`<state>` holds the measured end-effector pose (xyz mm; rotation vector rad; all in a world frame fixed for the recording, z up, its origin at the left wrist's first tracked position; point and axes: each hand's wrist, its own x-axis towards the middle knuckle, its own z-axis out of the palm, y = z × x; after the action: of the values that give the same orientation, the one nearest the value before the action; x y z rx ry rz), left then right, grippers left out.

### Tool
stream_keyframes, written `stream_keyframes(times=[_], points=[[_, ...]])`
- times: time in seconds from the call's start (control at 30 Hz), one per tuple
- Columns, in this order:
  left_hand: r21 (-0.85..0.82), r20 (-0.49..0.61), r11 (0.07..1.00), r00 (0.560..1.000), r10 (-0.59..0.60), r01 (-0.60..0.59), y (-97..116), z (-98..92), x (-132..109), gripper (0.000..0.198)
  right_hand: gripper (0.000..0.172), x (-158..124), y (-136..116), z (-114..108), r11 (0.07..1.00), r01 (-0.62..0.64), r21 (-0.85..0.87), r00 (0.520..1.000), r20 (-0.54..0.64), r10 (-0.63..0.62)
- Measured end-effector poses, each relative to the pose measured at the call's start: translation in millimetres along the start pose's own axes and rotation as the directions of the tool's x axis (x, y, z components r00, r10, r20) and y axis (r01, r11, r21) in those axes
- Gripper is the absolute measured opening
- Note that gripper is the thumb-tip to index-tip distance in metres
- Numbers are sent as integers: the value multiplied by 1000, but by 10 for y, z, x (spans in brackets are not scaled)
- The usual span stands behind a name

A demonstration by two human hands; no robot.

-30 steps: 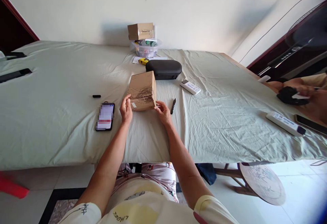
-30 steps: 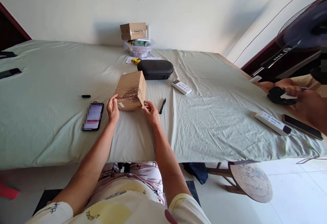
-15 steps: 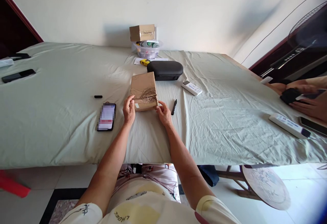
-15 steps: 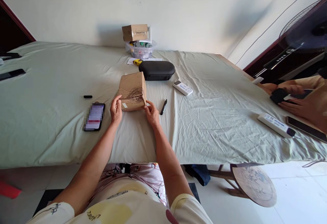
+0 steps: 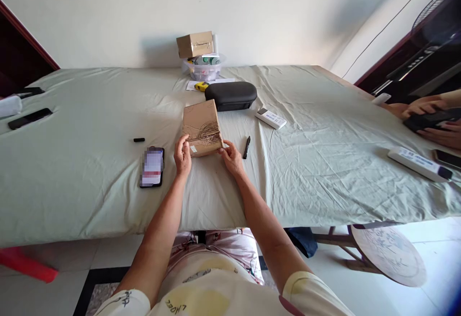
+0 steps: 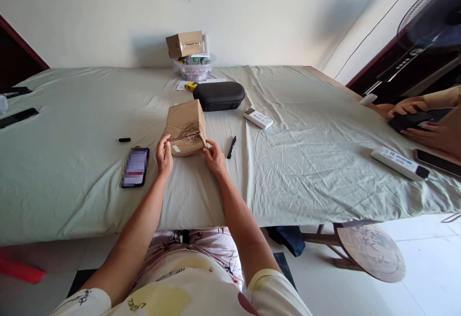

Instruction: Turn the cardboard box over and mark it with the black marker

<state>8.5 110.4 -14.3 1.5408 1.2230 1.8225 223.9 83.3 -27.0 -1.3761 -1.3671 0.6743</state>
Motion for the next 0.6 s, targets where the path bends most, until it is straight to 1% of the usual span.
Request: stream_keyframes(times=[0.17,0.6], points=[[-11,7,1000,1000,-1,1,8,-2,2,64,52,-3,-18,-9,998,3,-69,1000,13,-2],[4,26,1000,1000,5,-5,0,5,-2,64,52,6,32,19,999,-1,-51,1000,-2,0]])
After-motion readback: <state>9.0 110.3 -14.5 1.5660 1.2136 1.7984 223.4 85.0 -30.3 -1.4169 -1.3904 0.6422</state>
